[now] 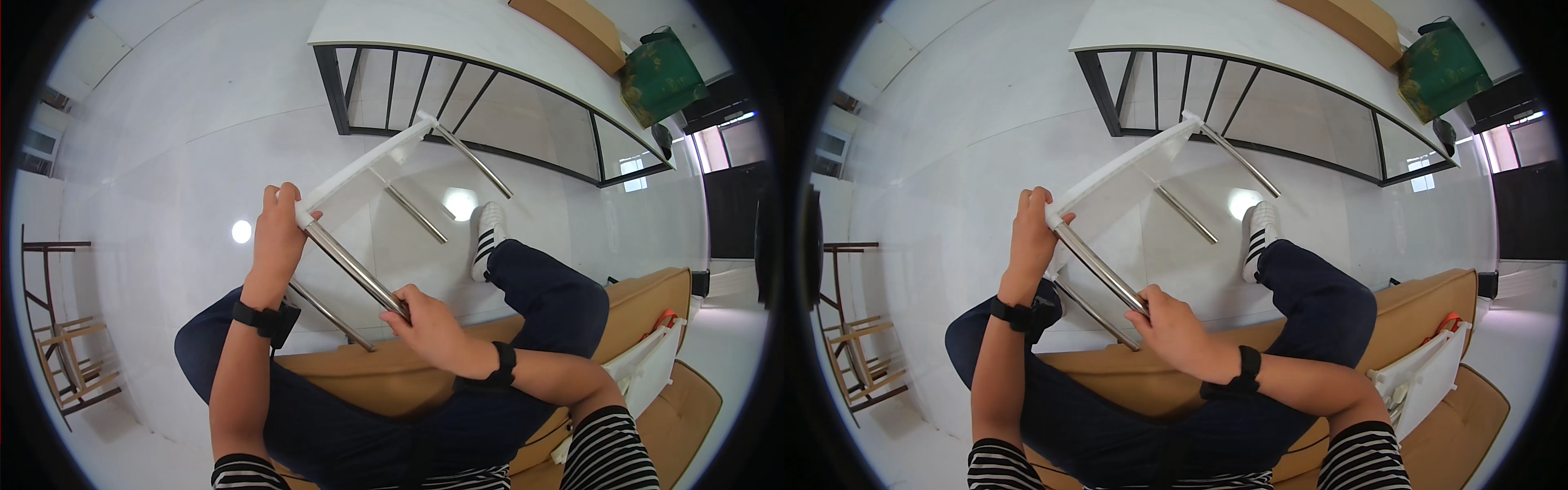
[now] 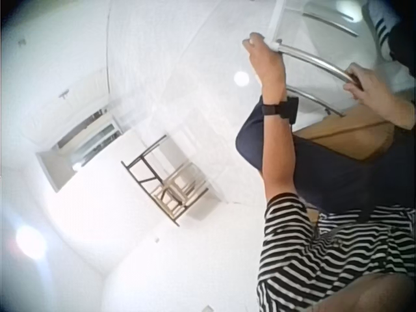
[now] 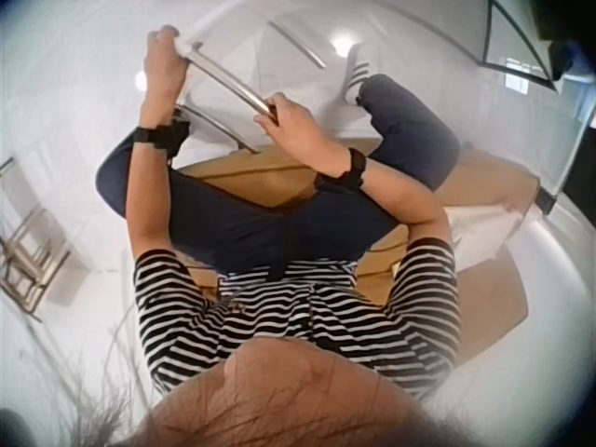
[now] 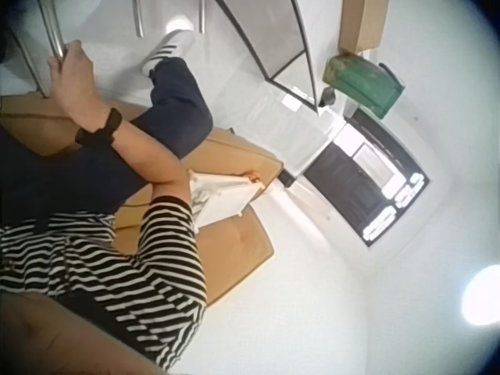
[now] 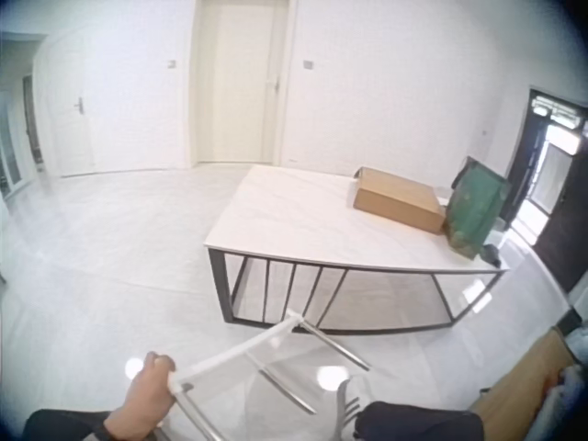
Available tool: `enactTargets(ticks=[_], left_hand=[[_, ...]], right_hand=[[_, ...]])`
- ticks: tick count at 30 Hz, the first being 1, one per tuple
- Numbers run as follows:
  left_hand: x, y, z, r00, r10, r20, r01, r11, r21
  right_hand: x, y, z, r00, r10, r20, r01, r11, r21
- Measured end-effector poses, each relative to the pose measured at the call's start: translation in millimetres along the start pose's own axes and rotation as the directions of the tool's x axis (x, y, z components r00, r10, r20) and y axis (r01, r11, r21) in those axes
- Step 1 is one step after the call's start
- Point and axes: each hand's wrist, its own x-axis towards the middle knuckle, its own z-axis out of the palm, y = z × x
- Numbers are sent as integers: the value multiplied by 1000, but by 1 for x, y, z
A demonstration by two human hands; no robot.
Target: Assembling a white plastic and metal shelving unit or stand.
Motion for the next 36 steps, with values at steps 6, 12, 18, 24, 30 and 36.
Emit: enactTargets(ticks=[6,12,18,24,30,36], left_hand=[[-2,-4,1,999,-12,-40,13,1000,19],[0,-9,-4,998,-55,-18,54,997,-55],[-1,-5,-6,993,-109,35,110,993,-45],[-2,-9,-4,999,-45,-4,45,998,-39],[-2,-3,-2,997,-76,14,77,996,-41],[-3,-10,1,1000,-18,3,18,1000,-13]], right_hand=[[9,-4,-9,987,-157,37,160,921,-356],[22,-2,-26,721,60,691,-642,432,633],[8,-6,-9,896,110,431,-330,814,478],[0,-8,3,994,-20,108,18,1000,19],[23,-2,-13,806,201,556,-542,626,561],[38,8,-22,559,37,828,-739,476,477]])
